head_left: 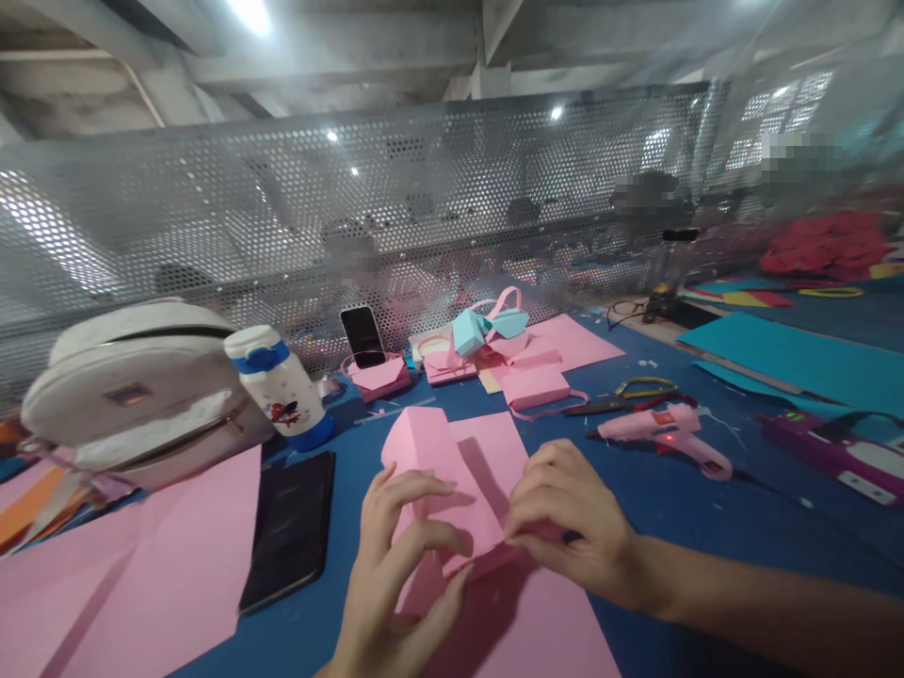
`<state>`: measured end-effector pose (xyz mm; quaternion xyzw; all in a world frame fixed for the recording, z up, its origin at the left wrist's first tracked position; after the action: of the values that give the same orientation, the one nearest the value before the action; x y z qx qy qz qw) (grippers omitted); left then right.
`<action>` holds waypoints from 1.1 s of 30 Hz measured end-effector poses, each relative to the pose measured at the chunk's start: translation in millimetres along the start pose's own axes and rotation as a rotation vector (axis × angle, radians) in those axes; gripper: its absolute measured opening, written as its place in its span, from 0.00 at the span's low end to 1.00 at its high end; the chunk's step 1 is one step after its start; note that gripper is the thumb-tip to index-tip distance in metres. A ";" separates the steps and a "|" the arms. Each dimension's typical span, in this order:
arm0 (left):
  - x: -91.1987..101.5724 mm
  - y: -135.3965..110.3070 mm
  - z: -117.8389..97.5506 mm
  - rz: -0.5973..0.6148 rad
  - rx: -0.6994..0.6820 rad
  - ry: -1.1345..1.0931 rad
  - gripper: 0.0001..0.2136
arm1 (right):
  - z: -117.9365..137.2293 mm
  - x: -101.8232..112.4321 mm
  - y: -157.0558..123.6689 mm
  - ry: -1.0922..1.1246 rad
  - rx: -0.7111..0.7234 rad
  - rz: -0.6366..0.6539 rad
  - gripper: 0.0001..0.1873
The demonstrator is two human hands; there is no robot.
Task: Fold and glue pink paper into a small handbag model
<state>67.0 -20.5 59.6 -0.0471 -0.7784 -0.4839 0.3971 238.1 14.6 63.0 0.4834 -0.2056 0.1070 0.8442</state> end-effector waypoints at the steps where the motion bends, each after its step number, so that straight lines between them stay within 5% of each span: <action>1: -0.1 0.0 -0.1 0.008 -0.009 0.002 0.12 | -0.1 0.0 -0.1 -0.001 0.001 -0.001 0.12; 24: 10.4 7.3 -10.9 -0.082 -0.109 0.016 0.09 | -0.5 0.1 -0.5 -0.011 0.005 -0.001 0.13; 33: 18.5 11.8 -19.8 -0.037 -0.179 -0.005 0.16 | -0.9 0.0 -1.1 -0.017 0.013 0.000 0.11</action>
<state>71.1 -35.7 84.6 -0.0690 -0.7339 -0.5587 0.3802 238.8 14.8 61.7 0.4899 -0.2119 0.1043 0.8392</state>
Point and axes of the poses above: each hand's wrist, its own y-axis towards the middle knuckle, its own x-axis out of the back of the hand, z = x × y, the point moved 6 cm from there along y, towards the middle knuckle, and after that the axes turned 9 degrees about -x, right-handed, at the moved point
